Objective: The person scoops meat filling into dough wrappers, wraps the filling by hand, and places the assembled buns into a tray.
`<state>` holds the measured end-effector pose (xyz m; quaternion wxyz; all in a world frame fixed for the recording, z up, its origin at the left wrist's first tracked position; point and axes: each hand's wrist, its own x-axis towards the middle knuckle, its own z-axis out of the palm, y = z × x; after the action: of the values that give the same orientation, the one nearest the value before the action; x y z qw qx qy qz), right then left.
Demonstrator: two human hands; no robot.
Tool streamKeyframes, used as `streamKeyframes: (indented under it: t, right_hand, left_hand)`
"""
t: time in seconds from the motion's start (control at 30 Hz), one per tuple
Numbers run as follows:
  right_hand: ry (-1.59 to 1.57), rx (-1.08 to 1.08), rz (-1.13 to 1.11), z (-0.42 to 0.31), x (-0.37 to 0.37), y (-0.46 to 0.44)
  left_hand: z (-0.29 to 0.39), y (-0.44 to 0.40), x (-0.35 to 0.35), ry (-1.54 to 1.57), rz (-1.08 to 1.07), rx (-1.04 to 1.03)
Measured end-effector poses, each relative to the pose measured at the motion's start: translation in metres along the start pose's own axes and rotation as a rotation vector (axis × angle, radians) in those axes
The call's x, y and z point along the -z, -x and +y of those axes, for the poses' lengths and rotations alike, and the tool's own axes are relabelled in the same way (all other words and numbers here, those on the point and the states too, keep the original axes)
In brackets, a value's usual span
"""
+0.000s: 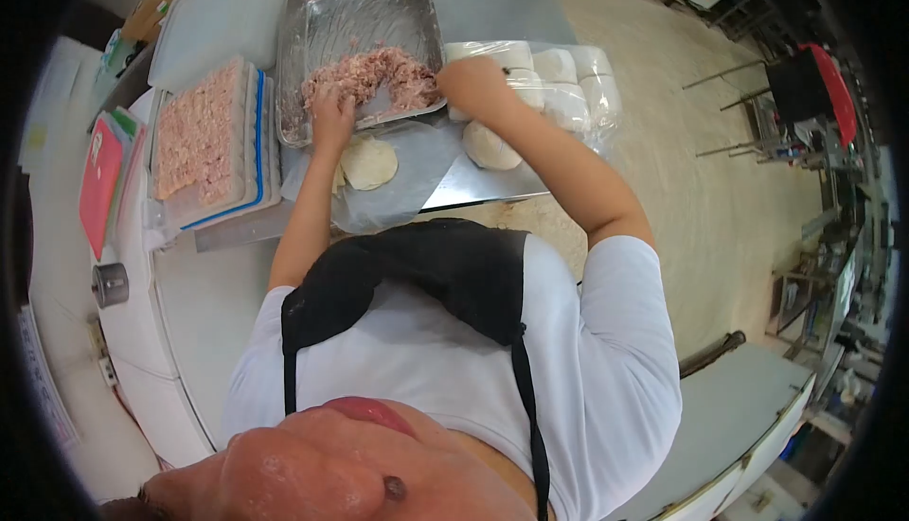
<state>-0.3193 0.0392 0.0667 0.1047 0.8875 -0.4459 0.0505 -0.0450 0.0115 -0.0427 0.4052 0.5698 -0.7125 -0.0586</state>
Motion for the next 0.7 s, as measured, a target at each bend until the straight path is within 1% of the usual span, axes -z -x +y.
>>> streamKeyframes:
  t: [0.03, 0.13, 0.17, 0.27, 0.3, 0.4, 0.43, 0.5, 0.53, 0.63, 0.7]
  right_hand:
    - [-0.001, 0.066, 0.022, -0.001, -0.005, 0.003]
    - [0.01, 0.131, -0.029, 0.007, 0.001, 0.007]
    - [0.018, 0.117, -0.049, 0.018, 0.013, 0.004]
    - [0.051, 0.107, 0.016, 0.031, 0.041, -0.008]
    - [0.054, 0.113, 0.047, 0.029, 0.031, -0.013]
    - [-0.152, 0.315, 0.174, 0.006, -0.031, -0.009]
    - [-0.141, 0.306, 0.12, -0.002, -0.031, -0.01]
    - [-0.114, 0.29, 0.012, -0.015, -0.03, -0.008]
    - [-0.108, 0.284, -0.023, -0.008, -0.025, -0.012]
    - [-0.097, 0.235, -0.106, 0.018, 0.0, -0.028]
    - [-0.106, 0.288, -0.059, 0.004, -0.018, -0.026]
  left_hand:
    - [-0.001, 0.002, -0.002, -0.024, -0.001, 0.01]
    - [-0.001, -0.003, 0.005, 0.051, -0.009, 0.212]
    - [0.002, -0.003, 0.008, 0.038, -0.013, 0.249]
    - [0.002, -0.004, 0.01, 0.027, -0.008, 0.349]
    - [0.001, -0.003, 0.01, 0.045, 0.006, 0.383]
    - [0.0, -0.005, 0.012, 0.173, 0.018, 0.502]
    - [-0.001, -0.004, 0.013, 0.229, 0.013, 0.544]
    - [-0.004, 0.001, 0.011, 0.233, 0.123, 0.413]
    - [-0.007, 0.004, 0.011, 0.232, 0.174, 0.349]
    - [-0.011, 0.004, 0.015, 0.209, 0.245, 0.244]
    - [-0.004, 0.005, 0.017, 0.23, 0.215, 0.301]
